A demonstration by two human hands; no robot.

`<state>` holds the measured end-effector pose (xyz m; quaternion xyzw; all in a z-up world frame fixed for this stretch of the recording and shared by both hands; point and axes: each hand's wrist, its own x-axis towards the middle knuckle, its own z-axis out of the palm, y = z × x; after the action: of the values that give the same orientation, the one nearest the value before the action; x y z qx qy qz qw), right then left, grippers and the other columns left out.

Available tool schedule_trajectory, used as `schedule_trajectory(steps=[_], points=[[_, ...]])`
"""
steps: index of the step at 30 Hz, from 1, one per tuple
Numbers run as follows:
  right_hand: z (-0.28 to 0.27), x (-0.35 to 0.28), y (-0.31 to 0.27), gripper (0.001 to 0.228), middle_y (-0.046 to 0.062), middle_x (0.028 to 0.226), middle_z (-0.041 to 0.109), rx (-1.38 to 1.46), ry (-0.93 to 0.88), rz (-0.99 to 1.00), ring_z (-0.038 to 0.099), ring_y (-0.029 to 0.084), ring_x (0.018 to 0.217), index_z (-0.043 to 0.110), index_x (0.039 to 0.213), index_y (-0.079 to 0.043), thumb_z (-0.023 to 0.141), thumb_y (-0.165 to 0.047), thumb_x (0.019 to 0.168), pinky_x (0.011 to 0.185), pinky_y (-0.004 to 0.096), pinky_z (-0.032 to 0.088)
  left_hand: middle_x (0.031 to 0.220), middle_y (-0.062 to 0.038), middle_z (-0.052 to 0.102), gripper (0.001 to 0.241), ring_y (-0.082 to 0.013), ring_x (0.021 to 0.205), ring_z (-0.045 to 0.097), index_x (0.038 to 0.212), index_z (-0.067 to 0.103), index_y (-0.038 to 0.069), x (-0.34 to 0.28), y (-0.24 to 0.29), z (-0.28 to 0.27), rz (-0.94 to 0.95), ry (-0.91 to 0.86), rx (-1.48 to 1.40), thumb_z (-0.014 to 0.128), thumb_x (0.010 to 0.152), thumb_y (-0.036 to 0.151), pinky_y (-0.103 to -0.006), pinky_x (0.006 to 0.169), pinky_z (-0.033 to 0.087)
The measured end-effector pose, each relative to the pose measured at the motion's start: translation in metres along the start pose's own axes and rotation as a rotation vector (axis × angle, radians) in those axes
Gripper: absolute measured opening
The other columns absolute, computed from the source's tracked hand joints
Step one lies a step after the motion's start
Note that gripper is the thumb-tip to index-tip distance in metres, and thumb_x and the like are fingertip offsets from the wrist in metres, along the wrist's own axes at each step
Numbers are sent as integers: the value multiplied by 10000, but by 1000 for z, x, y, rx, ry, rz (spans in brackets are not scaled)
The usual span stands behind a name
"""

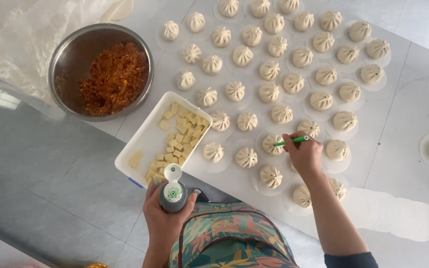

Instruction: The person places a filled dumpling on a table and then uses a green straw to apply a small dot of green food coloring to the top of each dumpling. The person systematically moves across rows of dumplings, adding the green dot to each one.

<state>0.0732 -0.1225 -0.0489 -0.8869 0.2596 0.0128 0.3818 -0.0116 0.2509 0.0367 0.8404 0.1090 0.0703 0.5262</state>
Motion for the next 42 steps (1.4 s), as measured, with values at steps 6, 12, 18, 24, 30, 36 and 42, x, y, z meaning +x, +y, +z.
schedule_trajectory(steps=[6,12,18,24,30,36,42], points=[[-8,12,14,244,-21,697,772,3,99,0,713,27,707,734,937,-164,691,-390,1021,819,181,521,752,9,617,327,-159,831,530,751,669,98,9,6,10,35,-47,17,958,632,196,-321,720,526],[-72,-45,-78,170,104,738,749,466,217,76,727,136,653,680,910,-86,712,-205,1027,664,254,553,988,-65,667,466,-226,894,680,939,748,50,15,11,34,200,-60,-37,990,581,224,-345,779,585],[-112,-142,-148,215,169,872,713,906,12,-698,747,192,477,661,880,-80,656,-268,985,362,255,615,968,-70,639,449,-251,803,684,982,763,115,21,39,46,352,-133,-89,884,551,79,-368,684,544],[-96,-160,-169,259,184,828,726,732,-86,-626,798,268,488,642,808,-22,673,-264,893,447,306,693,959,-63,580,467,-238,787,643,995,763,124,25,38,40,327,-199,-146,907,556,54,-360,645,524],[-84,-164,-183,239,178,843,734,604,-57,-654,823,248,524,635,801,8,653,-214,885,496,273,696,980,-39,570,457,-215,816,648,1028,753,125,35,21,24,362,-185,-117,913,602,77,-346,663,529],[-8,-155,-150,56,153,918,750,740,-197,-608,847,224,656,698,939,-3,695,-48,907,575,265,701,1012,43,635,226,-305,731,625,919,758,203,83,8,-40,485,-314,508,831,705,200,-448,632,523],[93,-156,-138,208,282,606,713,1354,-214,86,706,332,480,687,857,91,717,-100,935,473,364,589,779,7,459,298,-263,537,479,642,509,218,120,0,-83,924,-177,1169,686,667,-20,-381,594,422]])
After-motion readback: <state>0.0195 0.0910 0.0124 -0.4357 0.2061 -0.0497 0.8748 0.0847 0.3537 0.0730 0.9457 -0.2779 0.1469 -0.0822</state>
